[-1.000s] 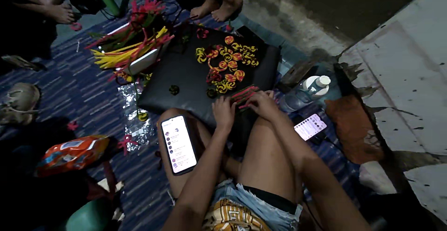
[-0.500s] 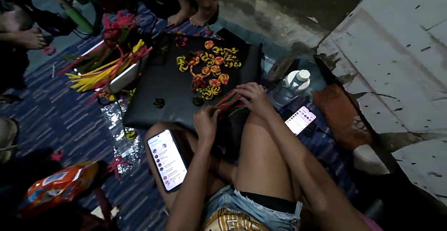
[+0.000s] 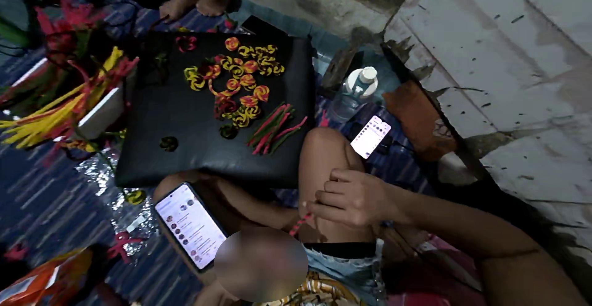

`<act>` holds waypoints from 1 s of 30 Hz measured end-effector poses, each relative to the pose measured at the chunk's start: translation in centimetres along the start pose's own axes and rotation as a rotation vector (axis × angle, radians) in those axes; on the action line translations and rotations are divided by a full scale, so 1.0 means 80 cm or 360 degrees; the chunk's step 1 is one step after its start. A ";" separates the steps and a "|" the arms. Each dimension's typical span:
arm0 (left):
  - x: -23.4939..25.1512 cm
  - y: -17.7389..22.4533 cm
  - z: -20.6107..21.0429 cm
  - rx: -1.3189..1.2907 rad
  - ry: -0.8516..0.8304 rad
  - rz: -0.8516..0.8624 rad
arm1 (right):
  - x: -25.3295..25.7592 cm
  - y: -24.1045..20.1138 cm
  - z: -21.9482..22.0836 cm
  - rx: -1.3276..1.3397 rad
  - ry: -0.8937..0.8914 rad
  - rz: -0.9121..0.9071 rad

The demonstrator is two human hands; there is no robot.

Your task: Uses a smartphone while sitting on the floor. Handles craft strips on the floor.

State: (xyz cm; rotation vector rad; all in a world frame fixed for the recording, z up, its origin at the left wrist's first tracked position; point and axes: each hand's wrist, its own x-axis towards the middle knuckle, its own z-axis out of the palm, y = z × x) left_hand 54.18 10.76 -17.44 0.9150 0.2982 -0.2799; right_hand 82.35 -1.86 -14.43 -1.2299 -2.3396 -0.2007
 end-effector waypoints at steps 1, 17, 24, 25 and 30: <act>0.002 -0.002 0.002 -0.0121 -0.0052 -0.0008 | 0.000 0.000 0.000 -0.0023 0.0013 -0.0022; -0.034 0.016 0.028 0.2271 0.0898 0.0321 | -0.038 -0.063 0.027 0.1056 -0.0564 0.0794; -0.083 0.009 0.053 0.2967 0.0802 0.0925 | -0.033 -0.073 0.011 0.3255 -0.1315 0.1610; -0.089 0.010 0.054 0.2952 0.0834 0.0958 | -0.028 -0.075 0.007 0.3299 -0.1281 0.1568; -0.102 -0.013 0.044 0.2765 0.0995 0.1035 | 0.007 -0.059 0.005 0.2861 -0.1292 0.1365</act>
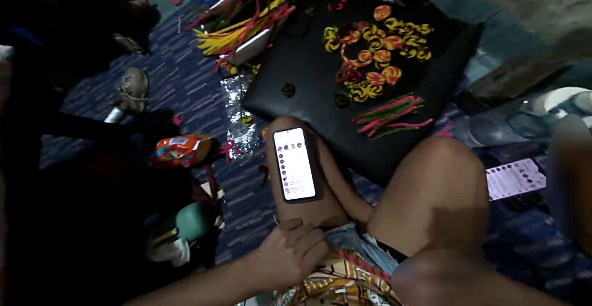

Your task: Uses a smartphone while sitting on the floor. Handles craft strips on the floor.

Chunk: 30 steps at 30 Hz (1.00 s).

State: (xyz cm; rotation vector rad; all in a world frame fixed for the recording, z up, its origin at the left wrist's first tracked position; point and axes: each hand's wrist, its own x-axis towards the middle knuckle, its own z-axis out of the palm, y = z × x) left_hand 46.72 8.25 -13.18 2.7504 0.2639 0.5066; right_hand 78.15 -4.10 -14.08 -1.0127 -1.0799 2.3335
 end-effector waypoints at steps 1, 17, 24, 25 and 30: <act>-0.006 0.001 0.000 -0.0023 -0.0002 0.0026 | 0.003 0.003 -0.005 -0.0018 -0.0071 0.0002; -0.060 0.010 0.043 -0.0137 0.0159 -0.0307 | 0.071 -0.017 -0.028 -0.1532 0.0493 -0.0402; -0.055 0.026 0.060 -0.0163 0.0162 -0.0198 | 0.195 -0.029 -0.031 -0.2100 0.0942 -0.0790; -0.053 0.027 0.063 -0.0176 0.0174 -0.0198 | 0.206 -0.032 -0.031 -0.2143 0.0934 -0.0756; -0.051 0.026 0.067 -0.0220 0.0141 -0.0204 | 0.240 -0.029 -0.035 -0.2280 0.0967 -0.0743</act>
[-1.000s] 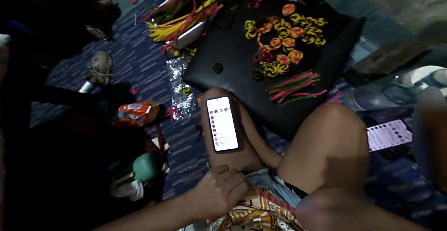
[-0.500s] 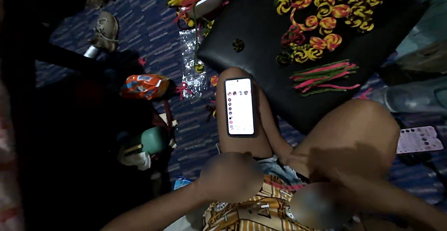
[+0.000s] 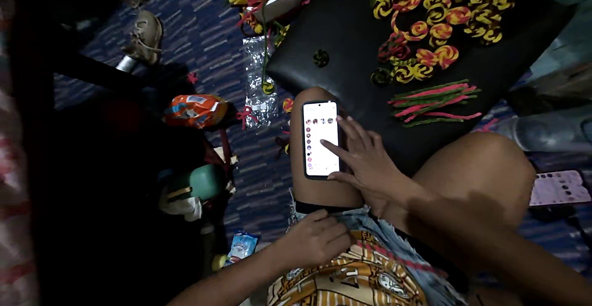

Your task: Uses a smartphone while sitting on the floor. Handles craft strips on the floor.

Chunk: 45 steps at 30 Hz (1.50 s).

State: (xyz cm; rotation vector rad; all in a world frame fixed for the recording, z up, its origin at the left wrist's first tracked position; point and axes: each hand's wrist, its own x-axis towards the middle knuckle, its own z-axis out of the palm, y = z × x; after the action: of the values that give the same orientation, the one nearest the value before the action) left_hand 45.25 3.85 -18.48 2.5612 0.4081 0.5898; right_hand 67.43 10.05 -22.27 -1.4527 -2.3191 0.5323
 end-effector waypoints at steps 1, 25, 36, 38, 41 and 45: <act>0.000 -0.001 0.000 -0.0010 -0.0007 0.0005 | 0.001 -0.001 0.001 -0.0001 0.0000 0.0003; 0.036 -0.018 -0.026 -0.2328 -0.0466 -0.1278 | -0.115 -0.009 -0.096 0.0048 0.0384 -0.0780; 0.036 -0.014 -0.016 -0.2669 -0.0540 -0.1544 | -0.118 0.005 -0.093 0.0184 0.0402 -0.0692; 0.036 -0.015 -0.015 -0.2663 -0.0581 -0.1501 | -0.105 0.008 -0.080 0.0376 0.0340 -0.0518; 0.037 -0.014 -0.014 -0.2553 -0.0686 -0.1388 | -0.083 0.018 -0.062 0.0531 0.0200 -0.0356; 0.038 -0.010 -0.017 -0.2258 -0.0792 -0.1276 | -0.054 0.013 -0.042 0.0308 0.0067 -0.0259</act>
State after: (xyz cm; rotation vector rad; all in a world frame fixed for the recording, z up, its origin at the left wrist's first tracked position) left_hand 47.10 6.18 -16.80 0.9702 0.5092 -0.1155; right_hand 71.62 6.94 -20.25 -1.1651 -2.2573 0.6522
